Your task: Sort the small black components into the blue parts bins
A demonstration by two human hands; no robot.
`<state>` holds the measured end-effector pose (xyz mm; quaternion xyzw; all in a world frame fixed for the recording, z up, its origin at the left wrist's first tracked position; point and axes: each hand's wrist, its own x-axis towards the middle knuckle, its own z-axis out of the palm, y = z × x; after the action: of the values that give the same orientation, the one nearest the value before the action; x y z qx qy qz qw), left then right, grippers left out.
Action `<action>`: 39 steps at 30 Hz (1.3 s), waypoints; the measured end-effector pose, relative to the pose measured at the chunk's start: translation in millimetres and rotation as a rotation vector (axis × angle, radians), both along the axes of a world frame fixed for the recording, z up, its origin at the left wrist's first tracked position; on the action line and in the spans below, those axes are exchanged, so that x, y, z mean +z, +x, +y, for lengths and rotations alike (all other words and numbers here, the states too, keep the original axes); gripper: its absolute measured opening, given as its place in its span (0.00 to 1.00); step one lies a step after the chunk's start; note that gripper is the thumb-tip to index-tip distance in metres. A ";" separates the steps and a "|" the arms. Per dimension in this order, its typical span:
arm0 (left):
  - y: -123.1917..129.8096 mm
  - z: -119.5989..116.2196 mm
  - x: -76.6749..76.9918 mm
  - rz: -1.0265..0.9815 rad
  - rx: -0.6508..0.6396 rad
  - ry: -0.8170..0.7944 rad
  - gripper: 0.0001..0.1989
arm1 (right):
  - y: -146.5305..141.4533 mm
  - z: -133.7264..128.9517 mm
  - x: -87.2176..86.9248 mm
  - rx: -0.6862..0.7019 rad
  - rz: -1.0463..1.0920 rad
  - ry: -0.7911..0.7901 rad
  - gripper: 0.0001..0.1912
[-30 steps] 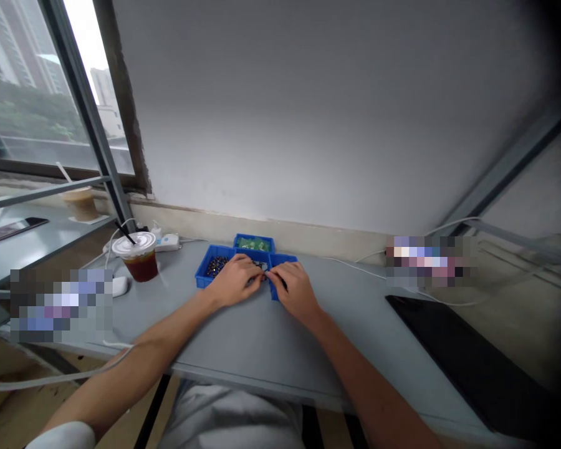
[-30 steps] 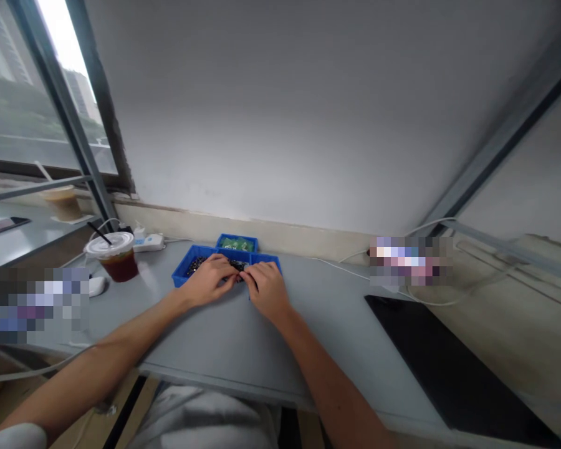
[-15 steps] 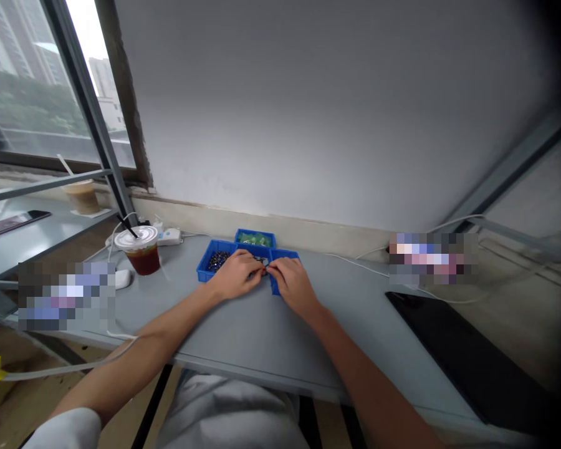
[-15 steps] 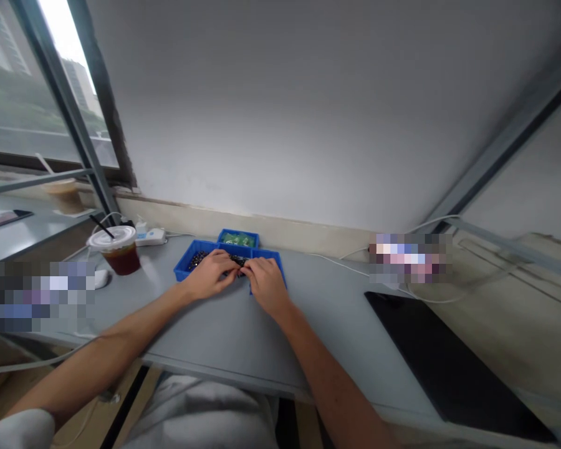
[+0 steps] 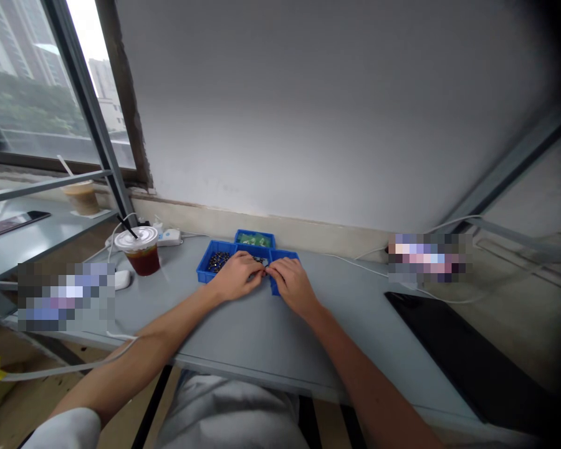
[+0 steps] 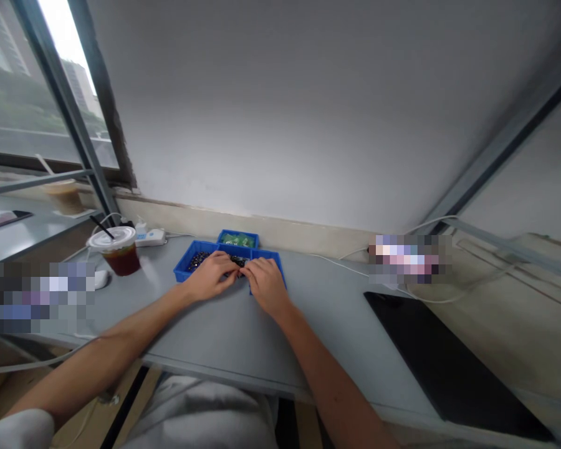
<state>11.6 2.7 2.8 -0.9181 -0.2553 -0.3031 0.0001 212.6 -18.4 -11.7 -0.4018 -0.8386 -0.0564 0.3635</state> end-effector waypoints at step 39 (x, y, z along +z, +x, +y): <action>1.7 -1.2 -0.7 0.000 0.006 -0.001 0.09 | 0.5 -3.5 4.7 0.044 -0.046 -0.078 0.10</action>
<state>13.3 1.5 2.1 -0.9174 -0.2582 -0.3030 0.0006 213.1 -21.9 -7.0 -0.3958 -0.8569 -0.0249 0.3293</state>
